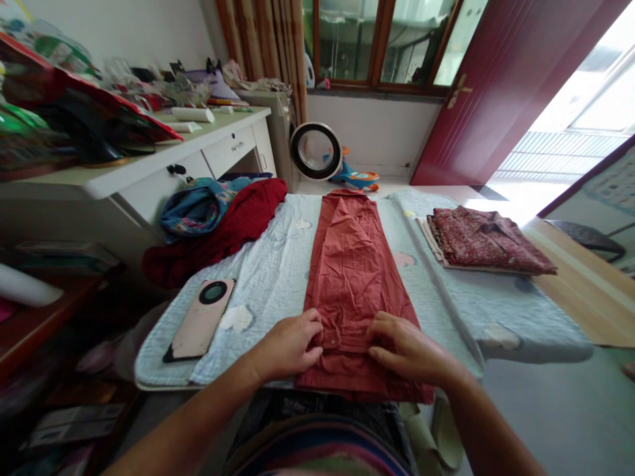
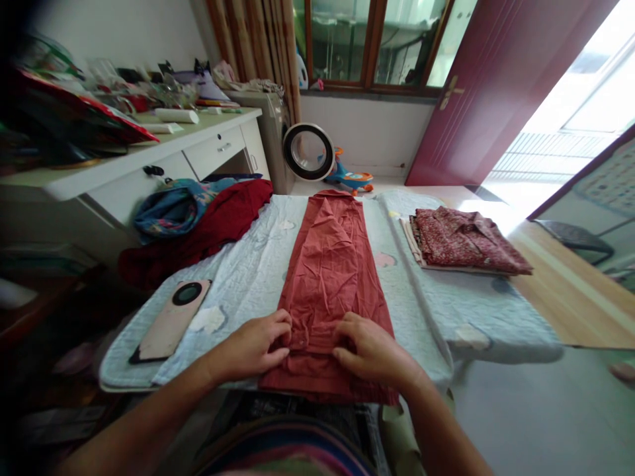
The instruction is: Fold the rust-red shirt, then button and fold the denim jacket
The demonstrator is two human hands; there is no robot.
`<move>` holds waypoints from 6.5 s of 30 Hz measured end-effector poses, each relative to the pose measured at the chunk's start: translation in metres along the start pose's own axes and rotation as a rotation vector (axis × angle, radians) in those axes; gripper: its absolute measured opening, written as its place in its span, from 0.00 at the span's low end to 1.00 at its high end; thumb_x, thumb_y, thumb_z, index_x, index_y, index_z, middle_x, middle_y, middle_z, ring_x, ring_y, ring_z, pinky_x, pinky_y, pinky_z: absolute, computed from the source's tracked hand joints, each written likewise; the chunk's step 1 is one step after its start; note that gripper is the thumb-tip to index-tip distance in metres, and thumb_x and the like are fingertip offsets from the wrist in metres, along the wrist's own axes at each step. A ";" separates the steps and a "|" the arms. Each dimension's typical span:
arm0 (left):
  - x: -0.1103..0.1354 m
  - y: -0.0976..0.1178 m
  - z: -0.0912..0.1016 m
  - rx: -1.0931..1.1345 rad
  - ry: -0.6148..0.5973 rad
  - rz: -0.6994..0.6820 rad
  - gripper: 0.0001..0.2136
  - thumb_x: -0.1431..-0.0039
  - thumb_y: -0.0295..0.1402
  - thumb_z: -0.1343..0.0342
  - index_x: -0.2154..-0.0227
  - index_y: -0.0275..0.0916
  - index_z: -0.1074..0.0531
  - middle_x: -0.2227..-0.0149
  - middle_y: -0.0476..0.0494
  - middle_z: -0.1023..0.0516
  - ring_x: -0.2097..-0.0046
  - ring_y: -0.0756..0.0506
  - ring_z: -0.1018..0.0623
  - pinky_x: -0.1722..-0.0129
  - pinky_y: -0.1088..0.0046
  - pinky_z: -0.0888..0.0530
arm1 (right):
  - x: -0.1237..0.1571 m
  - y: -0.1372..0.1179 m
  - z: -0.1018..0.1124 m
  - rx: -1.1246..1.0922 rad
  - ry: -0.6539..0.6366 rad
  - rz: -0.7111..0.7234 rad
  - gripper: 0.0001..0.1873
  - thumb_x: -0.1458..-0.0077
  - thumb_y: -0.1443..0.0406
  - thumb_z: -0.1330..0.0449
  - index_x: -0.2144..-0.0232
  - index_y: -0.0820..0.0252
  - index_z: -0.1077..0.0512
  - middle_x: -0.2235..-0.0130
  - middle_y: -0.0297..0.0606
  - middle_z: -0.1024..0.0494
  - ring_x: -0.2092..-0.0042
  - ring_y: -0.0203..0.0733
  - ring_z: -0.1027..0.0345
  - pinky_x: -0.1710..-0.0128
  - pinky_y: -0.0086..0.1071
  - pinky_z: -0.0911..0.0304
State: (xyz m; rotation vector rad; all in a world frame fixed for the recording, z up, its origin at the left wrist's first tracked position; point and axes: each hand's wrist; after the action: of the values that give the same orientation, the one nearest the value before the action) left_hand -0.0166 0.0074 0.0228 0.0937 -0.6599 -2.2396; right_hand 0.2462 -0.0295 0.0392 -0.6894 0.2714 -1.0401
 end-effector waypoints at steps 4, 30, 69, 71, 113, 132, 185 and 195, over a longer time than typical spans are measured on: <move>-0.020 -0.009 0.028 0.185 0.063 -0.042 0.03 0.45 0.31 0.46 0.71 0.39 0.29 0.63 0.48 0.28 0.64 0.49 0.26 0.63 0.74 0.30 | -0.036 0.030 0.043 -0.026 0.080 -0.075 0.09 0.43 0.64 0.47 0.70 0.59 0.28 0.70 0.33 0.26 0.68 0.36 0.35 0.68 0.28 0.43; -0.258 -0.092 0.005 0.183 0.536 0.089 0.23 0.32 0.38 0.60 0.40 0.31 0.38 0.36 0.33 0.37 0.34 0.44 0.39 0.34 0.63 0.42 | -0.163 0.139 0.022 -0.041 0.683 -0.005 0.32 0.52 0.72 0.46 0.42 0.57 0.37 0.57 0.40 0.25 0.56 0.42 0.33 0.53 0.36 0.37; -0.256 -0.092 0.007 0.094 0.426 0.061 0.27 0.31 0.44 0.63 0.34 0.37 0.46 0.31 0.37 0.47 0.30 0.44 0.48 0.33 0.60 0.48 | -0.166 0.130 0.052 -1.214 0.718 -0.290 0.18 0.60 0.64 0.42 0.62 0.57 0.28 0.80 0.26 0.33 0.81 0.32 0.47 0.82 0.27 0.49; -0.256 -0.092 0.006 0.068 0.409 0.071 0.27 0.31 0.44 0.63 0.34 0.37 0.46 0.31 0.37 0.48 0.30 0.43 0.48 0.33 0.59 0.48 | -0.165 0.139 0.052 -1.077 0.714 -0.264 0.20 0.61 0.65 0.45 0.61 0.57 0.28 0.79 0.26 0.33 0.81 0.32 0.46 0.81 0.27 0.48; -0.260 -0.084 0.004 -0.193 0.326 0.259 0.30 0.34 0.52 0.62 0.33 0.44 0.47 0.30 0.35 0.49 0.30 0.34 0.50 0.34 0.55 0.49 | -0.163 0.159 0.056 0.274 0.708 -0.466 0.13 0.49 0.66 0.48 0.80 0.58 0.27 0.74 0.42 0.21 0.72 0.39 0.34 0.70 0.31 0.50; -0.256 -0.078 0.009 -0.224 0.299 0.282 0.31 0.35 0.53 0.59 0.34 0.44 0.45 0.31 0.35 0.49 0.30 0.35 0.49 0.34 0.56 0.49 | -0.157 0.186 0.063 0.037 0.608 -0.235 0.15 0.56 0.71 0.46 0.66 0.58 0.24 0.66 0.36 0.21 0.63 0.41 0.30 0.61 0.31 0.37; -0.266 -0.104 0.038 -0.199 0.317 0.433 0.22 0.38 0.41 0.52 0.43 0.43 0.32 0.39 0.38 0.33 0.38 0.37 0.33 0.41 0.57 0.35 | -0.215 0.123 0.028 0.424 0.288 -0.258 0.35 0.36 0.51 0.54 0.32 0.59 0.48 0.30 0.41 0.53 0.30 0.50 0.63 0.33 0.46 0.61; -0.374 -0.142 0.101 0.052 0.440 0.289 0.15 0.42 0.31 0.47 0.53 0.41 0.24 0.54 0.43 0.21 0.49 0.44 0.25 0.45 0.72 0.32 | -0.216 0.125 0.026 0.406 0.289 -0.259 0.35 0.37 0.50 0.54 0.32 0.58 0.48 0.30 0.40 0.53 0.30 0.52 0.62 0.34 0.47 0.62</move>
State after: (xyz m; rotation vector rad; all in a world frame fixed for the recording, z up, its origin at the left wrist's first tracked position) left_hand 0.1193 0.3961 -0.0111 0.4719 -0.4561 -1.8400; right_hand 0.2399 0.2072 -0.0444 -0.2077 0.2130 -1.3964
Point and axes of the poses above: each hand's wrist, its own x-axis away from the middle knuckle, its own z-axis out of the back of the hand, y = z × x
